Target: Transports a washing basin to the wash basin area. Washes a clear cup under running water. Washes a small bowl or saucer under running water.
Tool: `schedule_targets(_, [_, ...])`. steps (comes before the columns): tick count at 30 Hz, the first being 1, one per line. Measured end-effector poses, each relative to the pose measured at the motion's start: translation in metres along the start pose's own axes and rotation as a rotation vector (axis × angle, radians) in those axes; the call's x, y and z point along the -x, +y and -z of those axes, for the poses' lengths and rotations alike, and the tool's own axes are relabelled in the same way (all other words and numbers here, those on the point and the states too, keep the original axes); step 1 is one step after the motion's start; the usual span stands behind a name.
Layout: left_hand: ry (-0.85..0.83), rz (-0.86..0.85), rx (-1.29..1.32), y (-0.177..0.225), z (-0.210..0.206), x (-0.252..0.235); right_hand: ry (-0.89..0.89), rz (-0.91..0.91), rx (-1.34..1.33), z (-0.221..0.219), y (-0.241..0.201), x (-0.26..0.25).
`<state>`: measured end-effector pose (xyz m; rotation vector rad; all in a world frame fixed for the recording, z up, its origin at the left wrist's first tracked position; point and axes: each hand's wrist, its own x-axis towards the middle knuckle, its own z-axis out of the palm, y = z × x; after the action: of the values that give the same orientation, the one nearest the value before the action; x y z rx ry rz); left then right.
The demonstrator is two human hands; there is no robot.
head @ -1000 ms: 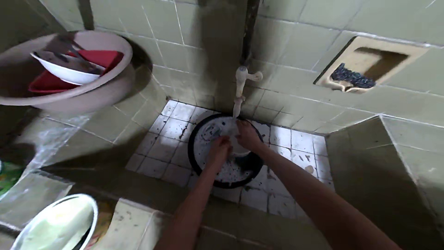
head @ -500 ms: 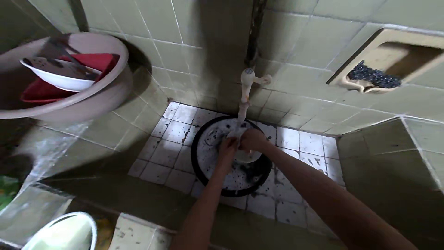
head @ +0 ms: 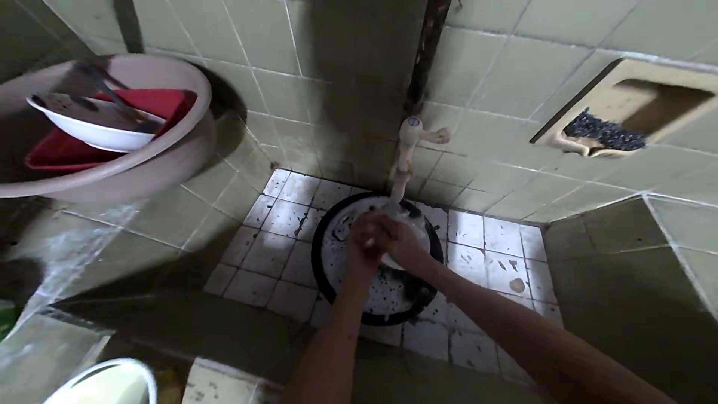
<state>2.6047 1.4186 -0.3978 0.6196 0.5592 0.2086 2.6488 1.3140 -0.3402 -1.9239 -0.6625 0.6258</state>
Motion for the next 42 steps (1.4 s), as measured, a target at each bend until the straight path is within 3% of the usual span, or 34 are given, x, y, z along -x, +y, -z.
schedule_targets(3, [-0.059, -0.004, -0.132, 0.009, 0.007, 0.006, -0.355, 0.433, 0.505, 0.03, 0.035, -0.011])
schedule_targets(5, [-0.016, 0.085, -0.177, 0.009, -0.006, 0.007, -0.472, 0.496, 0.764, 0.053, 0.046, -0.022])
schedule_targets(6, [0.018, 0.145, -0.128, 0.005, -0.012, 0.0, -0.485, 0.454, 0.767, 0.06, 0.048, -0.028])
schedule_targets(9, [0.054, 0.118, -0.079, -0.009, -0.015, -0.012, -0.306, 0.137, 0.275, 0.049, 0.045, -0.034])
schedule_targets(12, [-0.01, -0.073, -0.377, -0.006, -0.007, -0.011, 0.074, -0.404, -0.533, 0.021, 0.022, -0.031])
schedule_targets(14, [-0.05, -0.143, -0.519, -0.004, -0.006, -0.011, 0.342, -0.617, -0.671, 0.002, 0.007, -0.03])
schedule_targets(16, [0.029, -0.092, -0.451, -0.001, -0.008, -0.01, 0.248, -0.382, -0.346, -0.006, 0.007, -0.011])
schedule_targets(19, [0.125, 0.076, -0.239, 0.006, -0.013, -0.011, -0.163, 0.257, 0.475, 0.014, 0.029, -0.014])
schedule_targets(21, [0.134, 0.148, -0.208, 0.009, -0.016, -0.01, -0.376, 0.436, 0.674, 0.034, 0.038, -0.032])
schedule_targets(23, [0.136, 0.14, -0.225, 0.009, -0.02, -0.009, -0.339, 0.329, 0.477, 0.039, 0.038, -0.043])
schedule_targets(26, [0.105, -0.051, -0.367, 0.005, -0.018, -0.003, 0.014, -0.116, -0.205, 0.021, 0.019, -0.049])
schedule_targets(27, [0.096, -0.09, -0.409, 0.006, -0.02, 0.0, 0.158, -0.236, -0.324, 0.015, 0.013, -0.052])
schedule_targets(29, [0.05, -0.105, -0.451, 0.009, -0.022, 0.004, 0.387, -0.357, -0.287, 0.002, 0.004, -0.056])
schedule_targets(30, [0.045, -0.092, -0.421, 0.011, -0.021, 0.004, 0.38, -0.322, -0.183, -0.001, -0.001, -0.047])
schedule_targets(33, [0.123, 0.011, -0.316, 0.023, -0.015, -0.008, -0.057, 0.105, 0.134, 0.004, 0.017, -0.016])
schedule_targets(35, [0.128, 0.089, -0.367, 0.029, -0.016, -0.009, -0.218, 0.155, 0.129, 0.016, 0.03, -0.018])
schedule_targets(38, [0.084, 0.092, -0.397, 0.009, -0.019, -0.001, -0.029, -0.027, -0.162, 0.027, 0.03, -0.027])
schedule_targets(42, [-0.052, -0.069, -0.523, 0.004, -0.029, 0.001, 0.361, -0.522, -0.553, 0.035, 0.009, -0.056])
